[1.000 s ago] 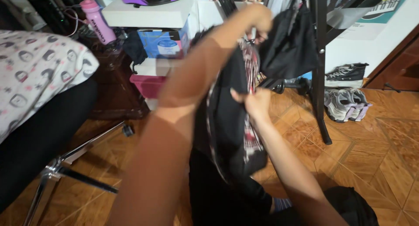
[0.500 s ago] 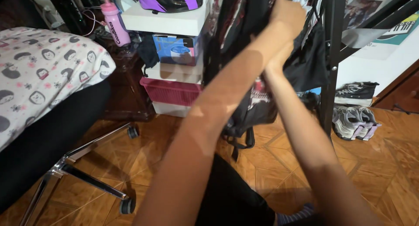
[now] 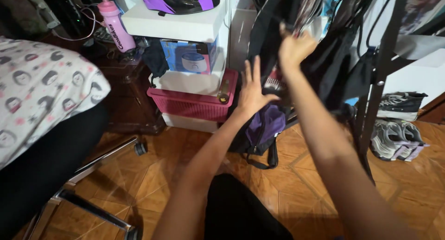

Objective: The recorder removes a tripod from its bag and assembles its parts while sitting on the floor.

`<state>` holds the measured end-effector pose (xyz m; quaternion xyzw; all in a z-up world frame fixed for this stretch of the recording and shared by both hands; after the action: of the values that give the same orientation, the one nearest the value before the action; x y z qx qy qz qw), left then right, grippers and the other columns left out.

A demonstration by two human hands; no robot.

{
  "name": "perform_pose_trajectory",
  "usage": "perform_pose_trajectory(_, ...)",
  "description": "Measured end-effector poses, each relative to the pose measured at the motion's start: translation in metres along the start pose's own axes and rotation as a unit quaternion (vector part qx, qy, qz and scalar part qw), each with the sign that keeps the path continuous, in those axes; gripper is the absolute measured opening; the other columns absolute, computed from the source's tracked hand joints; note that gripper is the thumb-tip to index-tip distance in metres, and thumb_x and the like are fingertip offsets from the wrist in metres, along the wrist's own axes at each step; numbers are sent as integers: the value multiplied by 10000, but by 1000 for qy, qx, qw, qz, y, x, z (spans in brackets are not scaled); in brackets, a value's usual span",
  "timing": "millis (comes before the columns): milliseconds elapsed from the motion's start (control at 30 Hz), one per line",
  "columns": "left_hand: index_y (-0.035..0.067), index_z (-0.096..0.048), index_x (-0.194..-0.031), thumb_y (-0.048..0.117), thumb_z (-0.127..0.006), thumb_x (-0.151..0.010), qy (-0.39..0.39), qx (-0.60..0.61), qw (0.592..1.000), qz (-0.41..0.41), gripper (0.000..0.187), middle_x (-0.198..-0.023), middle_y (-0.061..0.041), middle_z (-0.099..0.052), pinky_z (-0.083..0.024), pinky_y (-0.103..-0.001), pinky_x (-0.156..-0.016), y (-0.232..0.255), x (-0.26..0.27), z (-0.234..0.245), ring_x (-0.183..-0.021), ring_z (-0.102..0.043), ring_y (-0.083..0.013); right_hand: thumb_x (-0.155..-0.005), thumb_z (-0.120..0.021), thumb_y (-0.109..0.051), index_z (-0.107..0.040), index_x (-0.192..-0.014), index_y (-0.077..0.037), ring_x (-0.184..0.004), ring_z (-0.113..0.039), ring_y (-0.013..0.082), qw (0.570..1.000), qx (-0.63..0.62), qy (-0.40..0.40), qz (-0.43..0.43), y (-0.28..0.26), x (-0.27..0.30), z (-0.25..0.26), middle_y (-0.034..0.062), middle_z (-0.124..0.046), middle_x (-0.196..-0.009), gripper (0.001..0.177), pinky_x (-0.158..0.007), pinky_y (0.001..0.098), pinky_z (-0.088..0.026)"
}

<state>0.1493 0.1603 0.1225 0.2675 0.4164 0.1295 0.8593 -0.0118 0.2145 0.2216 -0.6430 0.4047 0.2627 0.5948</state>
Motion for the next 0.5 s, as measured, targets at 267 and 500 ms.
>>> perform_pose_trajectory(267,236,-1,-1620,205,-978,-630,-19,-24,996,87,1391,-1612,-353,-174,-270,-604,-1172,-126,27,-103,-1448,-257,-578,-808,-924,-300,-702,-1126,50,-942,-734,335,982,-58,-150,-101,86,111,-30,211,-770,-1044,522,-876,411,-572)
perform_pose_trajectory(500,359,-120,-1627,183,-926,-669,-60,-6,986,154,1264,-1670,-155,-297,-425,-538,-1100,-134,34,-109,-1376,-430,-501,-728,-933,-486,-537,-1334,32,-1116,-692,386,959,75,-235,-142,84,116,-6,256,-707,-1192,891,-988,449,-537)
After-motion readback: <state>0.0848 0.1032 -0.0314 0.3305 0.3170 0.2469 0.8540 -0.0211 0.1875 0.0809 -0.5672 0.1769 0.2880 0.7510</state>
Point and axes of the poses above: each hand's wrist, its own x-axis away from the middle knuckle, its own z-axis out of the back of the hand, y = z × x, the point moved 5 cm from there along -x, towards the middle knuckle
